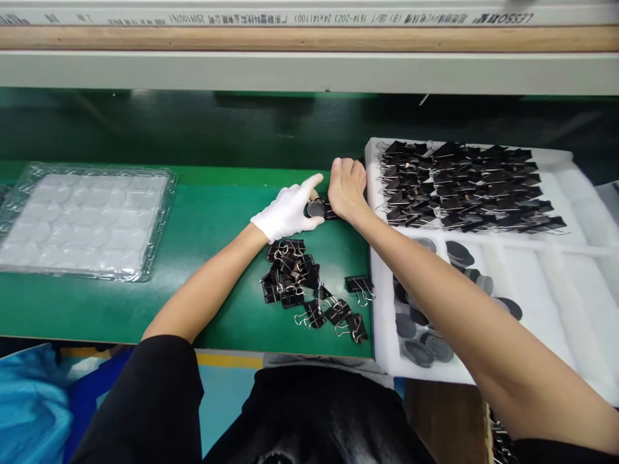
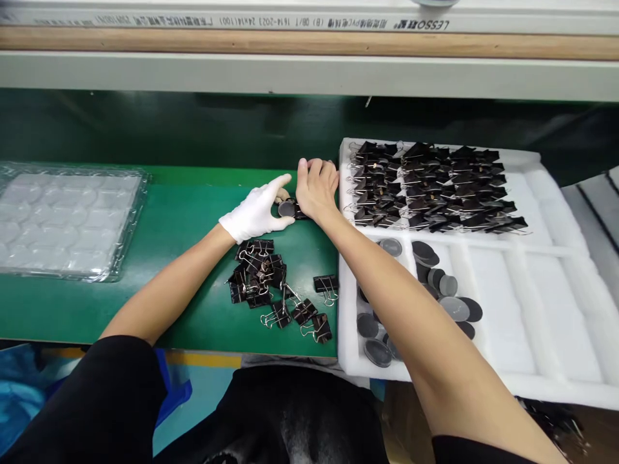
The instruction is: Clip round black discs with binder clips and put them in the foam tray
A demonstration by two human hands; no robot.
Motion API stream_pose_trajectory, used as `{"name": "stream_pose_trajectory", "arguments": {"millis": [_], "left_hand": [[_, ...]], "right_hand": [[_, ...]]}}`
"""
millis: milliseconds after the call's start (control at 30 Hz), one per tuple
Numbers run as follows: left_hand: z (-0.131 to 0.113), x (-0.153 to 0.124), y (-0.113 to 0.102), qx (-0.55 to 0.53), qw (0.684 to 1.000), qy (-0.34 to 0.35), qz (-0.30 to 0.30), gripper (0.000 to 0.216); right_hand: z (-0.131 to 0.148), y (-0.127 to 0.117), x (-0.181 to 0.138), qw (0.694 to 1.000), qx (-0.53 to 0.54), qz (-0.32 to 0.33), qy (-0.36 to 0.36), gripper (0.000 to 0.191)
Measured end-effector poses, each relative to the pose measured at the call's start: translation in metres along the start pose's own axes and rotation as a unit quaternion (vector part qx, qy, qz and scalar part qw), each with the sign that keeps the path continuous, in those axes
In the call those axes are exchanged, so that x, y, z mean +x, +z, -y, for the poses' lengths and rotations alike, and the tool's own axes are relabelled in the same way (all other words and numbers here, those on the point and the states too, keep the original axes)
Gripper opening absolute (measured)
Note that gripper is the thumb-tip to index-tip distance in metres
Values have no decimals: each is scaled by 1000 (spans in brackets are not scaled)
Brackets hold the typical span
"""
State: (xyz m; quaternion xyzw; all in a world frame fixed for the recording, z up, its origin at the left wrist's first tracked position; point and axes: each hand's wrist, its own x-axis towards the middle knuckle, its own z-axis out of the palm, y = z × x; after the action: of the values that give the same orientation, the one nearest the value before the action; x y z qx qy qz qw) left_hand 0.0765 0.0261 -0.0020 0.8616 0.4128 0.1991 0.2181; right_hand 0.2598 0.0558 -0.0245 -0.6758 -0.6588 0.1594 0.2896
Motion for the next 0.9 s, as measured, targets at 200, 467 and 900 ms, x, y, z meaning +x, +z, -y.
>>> {"name": "stream_pose_trajectory", "arguments": {"millis": [200,467,900], "left_hand": [[-1,2,1,2,1000,-1,12,86],[-1,3,1,24,1000,0,19,86],[-5,-25,-18,155,987,-20,-32,104]], "right_hand": [[0,-1,1,1000,-8,-4,0,51],[3,1,0,1000,4,3,10,52],[51,-146,-104,881,-192,372,-220,31]]}}
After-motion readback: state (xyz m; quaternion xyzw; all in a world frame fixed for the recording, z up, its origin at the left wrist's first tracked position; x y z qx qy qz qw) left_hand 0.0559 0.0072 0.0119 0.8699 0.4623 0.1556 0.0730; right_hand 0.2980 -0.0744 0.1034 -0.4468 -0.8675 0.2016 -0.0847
